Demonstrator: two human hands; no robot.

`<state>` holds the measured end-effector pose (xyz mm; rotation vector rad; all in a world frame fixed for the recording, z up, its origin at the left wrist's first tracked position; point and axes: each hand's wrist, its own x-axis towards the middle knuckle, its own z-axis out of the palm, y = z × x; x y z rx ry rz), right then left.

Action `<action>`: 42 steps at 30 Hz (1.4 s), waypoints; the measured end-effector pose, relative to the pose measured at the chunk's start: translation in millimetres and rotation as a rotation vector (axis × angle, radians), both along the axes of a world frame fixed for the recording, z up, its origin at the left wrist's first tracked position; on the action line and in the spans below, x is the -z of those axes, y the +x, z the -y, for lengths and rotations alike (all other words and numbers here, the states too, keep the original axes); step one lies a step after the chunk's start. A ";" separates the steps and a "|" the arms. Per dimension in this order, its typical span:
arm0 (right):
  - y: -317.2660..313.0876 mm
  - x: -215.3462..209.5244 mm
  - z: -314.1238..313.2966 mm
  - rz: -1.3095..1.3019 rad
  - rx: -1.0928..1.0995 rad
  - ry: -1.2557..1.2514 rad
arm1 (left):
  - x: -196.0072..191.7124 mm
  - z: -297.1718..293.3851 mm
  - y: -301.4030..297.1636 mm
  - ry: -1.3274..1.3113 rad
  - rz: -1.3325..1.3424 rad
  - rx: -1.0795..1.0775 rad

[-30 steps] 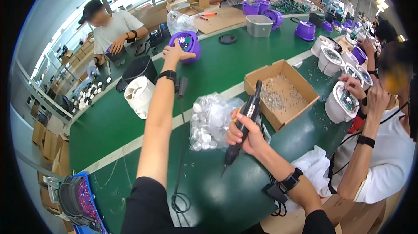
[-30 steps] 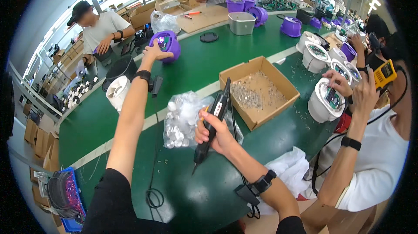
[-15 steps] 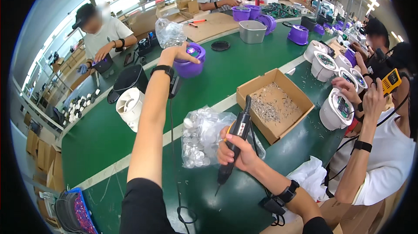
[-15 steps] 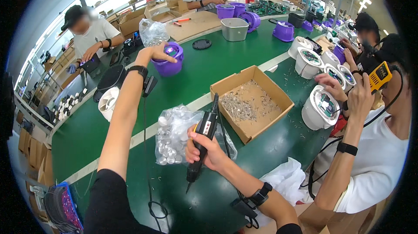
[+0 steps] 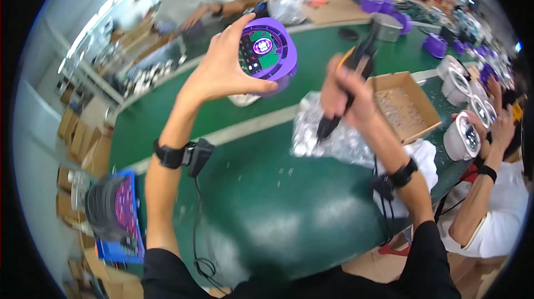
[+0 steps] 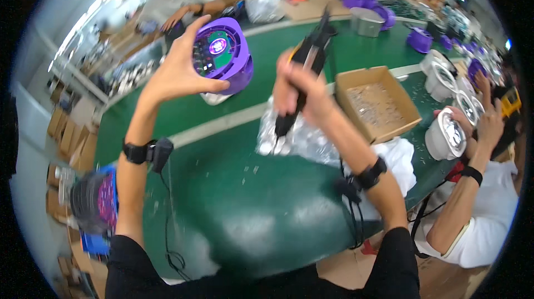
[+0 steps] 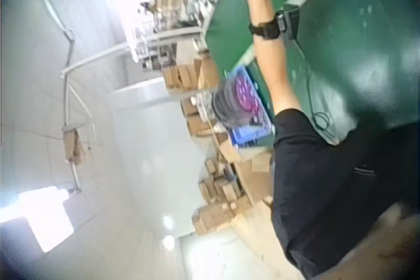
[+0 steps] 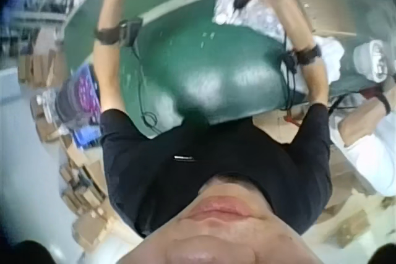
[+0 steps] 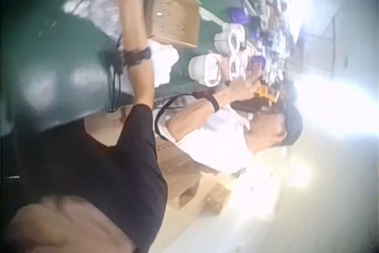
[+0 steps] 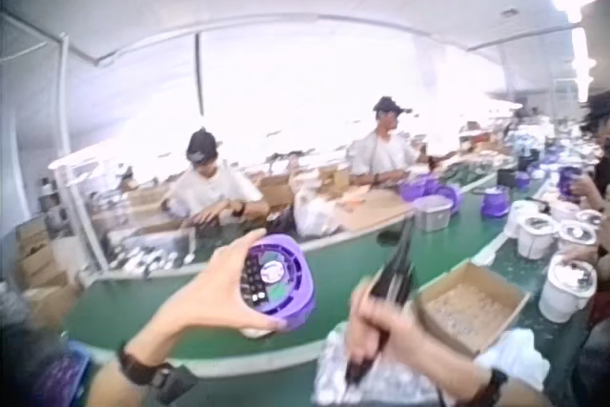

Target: The person uses a power screwdriver to assemble small electronic devices on a green workbench. They repeatedly secure circuit boards into purple and white plastic housings, attach fan blades, and fasten the outer covers with screws. The process involves handling multiple units sequentially, moving finished items aside, and retrieving new components from nearby bins.

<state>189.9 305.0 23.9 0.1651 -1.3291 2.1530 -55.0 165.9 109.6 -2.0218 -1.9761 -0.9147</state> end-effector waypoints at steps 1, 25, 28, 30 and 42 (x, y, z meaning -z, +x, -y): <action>-3.1 -23.7 -3.5 -0.032 0.083 0.054 | -1.5 30.8 11.1 -0.050 0.068 0.001; -53.3 -50.3 157.1 0.142 0.109 0.234 | 132.5 272.3 71.2 0.030 -0.212 -0.239; -53.1 -54.0 157.9 0.111 0.087 0.187 | 136.6 274.3 70.2 0.014 -0.143 -0.253; -54.4 -51.6 153.1 0.063 0.058 0.174 | 131.2 272.9 64.5 0.039 -0.078 -0.199; -37.0 -86.0 182.1 0.050 0.309 -0.102 | 105.7 212.8 81.2 -0.244 0.205 -0.072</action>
